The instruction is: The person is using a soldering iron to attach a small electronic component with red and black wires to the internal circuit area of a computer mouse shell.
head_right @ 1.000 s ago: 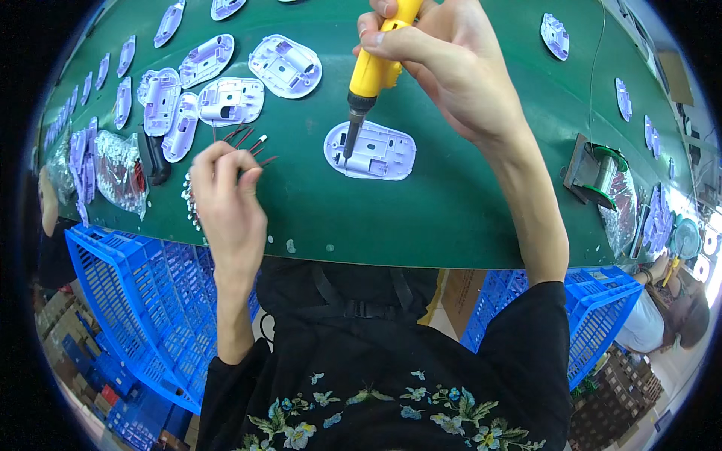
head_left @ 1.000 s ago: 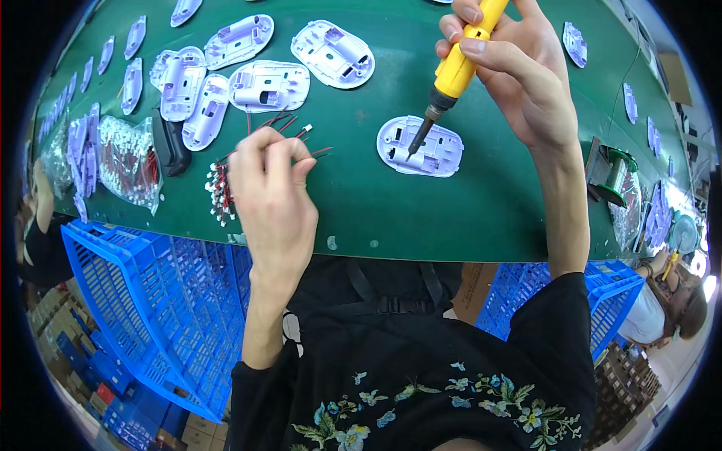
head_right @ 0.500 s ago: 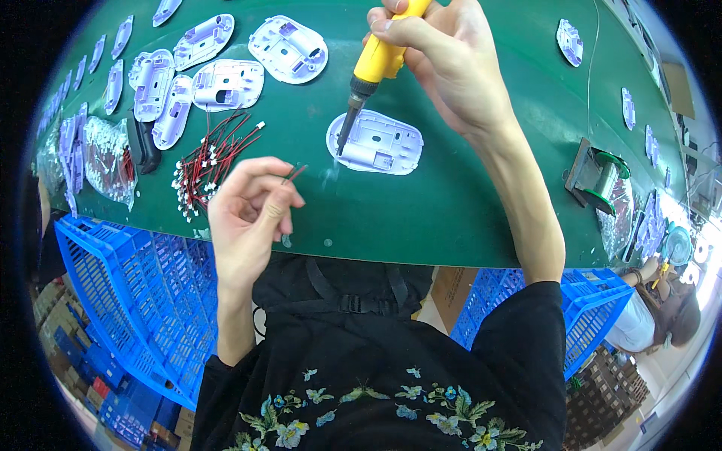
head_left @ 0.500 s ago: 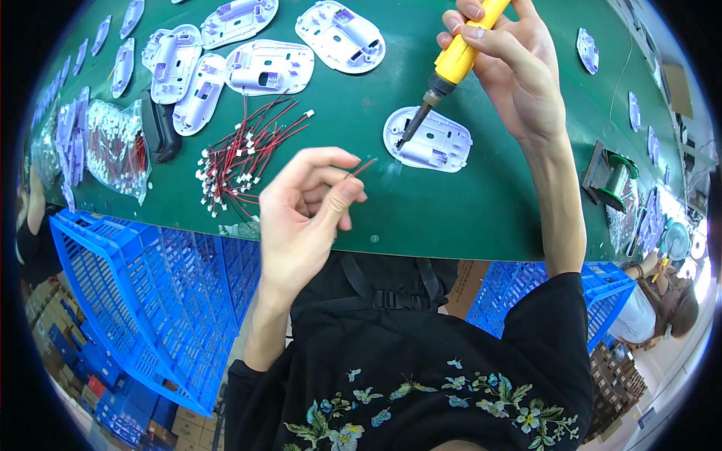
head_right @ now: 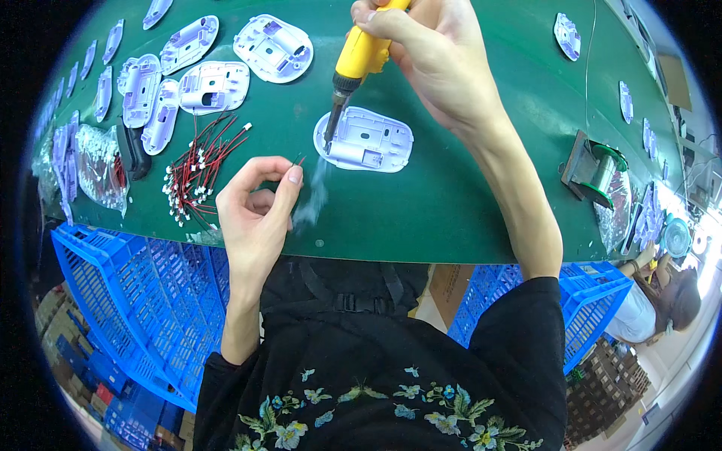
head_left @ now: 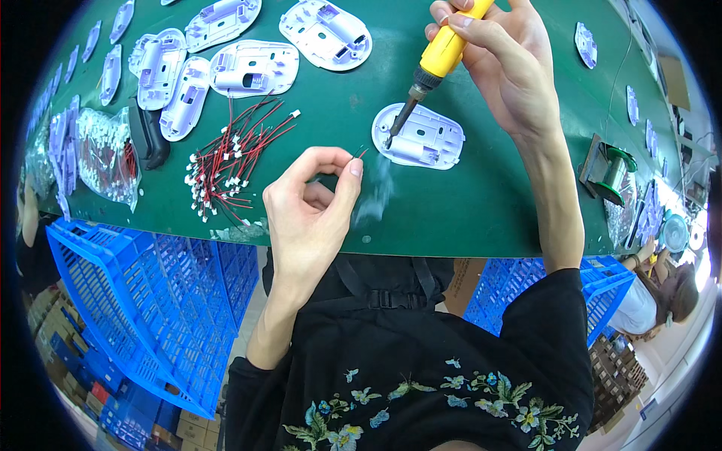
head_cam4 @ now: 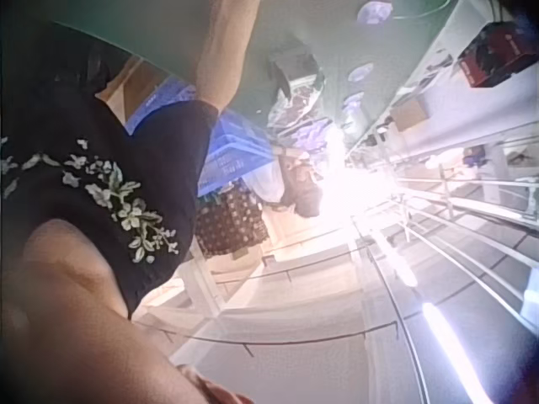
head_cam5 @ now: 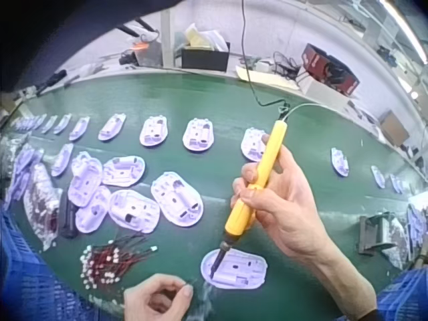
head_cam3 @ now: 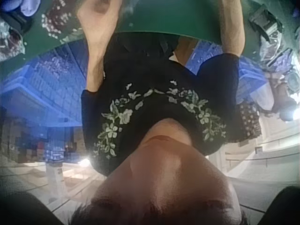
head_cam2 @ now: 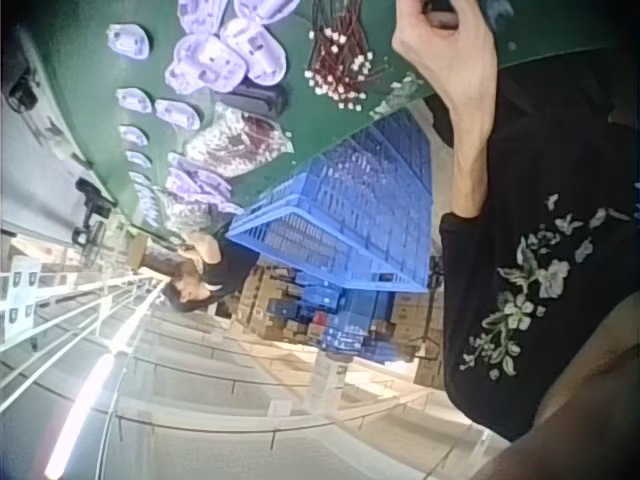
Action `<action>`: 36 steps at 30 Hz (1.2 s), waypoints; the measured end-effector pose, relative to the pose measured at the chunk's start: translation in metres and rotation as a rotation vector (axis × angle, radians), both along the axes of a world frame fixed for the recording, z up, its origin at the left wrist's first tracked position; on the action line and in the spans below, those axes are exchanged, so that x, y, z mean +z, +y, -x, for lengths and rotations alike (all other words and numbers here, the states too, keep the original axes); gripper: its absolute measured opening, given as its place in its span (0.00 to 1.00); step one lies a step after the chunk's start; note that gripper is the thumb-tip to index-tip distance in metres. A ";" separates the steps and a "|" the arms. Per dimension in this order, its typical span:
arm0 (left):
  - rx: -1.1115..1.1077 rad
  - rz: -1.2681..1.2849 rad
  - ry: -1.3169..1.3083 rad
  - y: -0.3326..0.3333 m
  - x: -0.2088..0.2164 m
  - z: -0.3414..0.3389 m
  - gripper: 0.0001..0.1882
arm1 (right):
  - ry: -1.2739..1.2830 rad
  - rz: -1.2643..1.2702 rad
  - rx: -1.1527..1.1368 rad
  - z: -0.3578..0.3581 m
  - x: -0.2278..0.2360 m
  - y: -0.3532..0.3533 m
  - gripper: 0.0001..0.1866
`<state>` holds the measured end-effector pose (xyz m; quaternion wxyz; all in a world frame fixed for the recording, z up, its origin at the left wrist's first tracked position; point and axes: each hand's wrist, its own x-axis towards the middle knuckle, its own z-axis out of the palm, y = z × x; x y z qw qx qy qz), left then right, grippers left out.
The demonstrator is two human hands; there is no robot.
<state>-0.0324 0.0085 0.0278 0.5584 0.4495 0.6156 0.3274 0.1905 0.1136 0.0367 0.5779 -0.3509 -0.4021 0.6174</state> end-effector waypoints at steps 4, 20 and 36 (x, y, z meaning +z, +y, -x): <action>-0.002 -0.050 0.025 0.003 -0.005 -0.005 0.04 | 0.019 0.022 0.015 0.003 -0.001 -0.001 0.42; 0.017 -0.081 0.062 0.005 -0.011 -0.016 0.05 | 0.034 0.008 0.018 0.002 -0.005 0.001 0.40; 0.010 -0.091 0.084 0.004 -0.012 -0.018 0.04 | 0.068 -0.020 0.046 0.000 -0.007 -0.001 0.40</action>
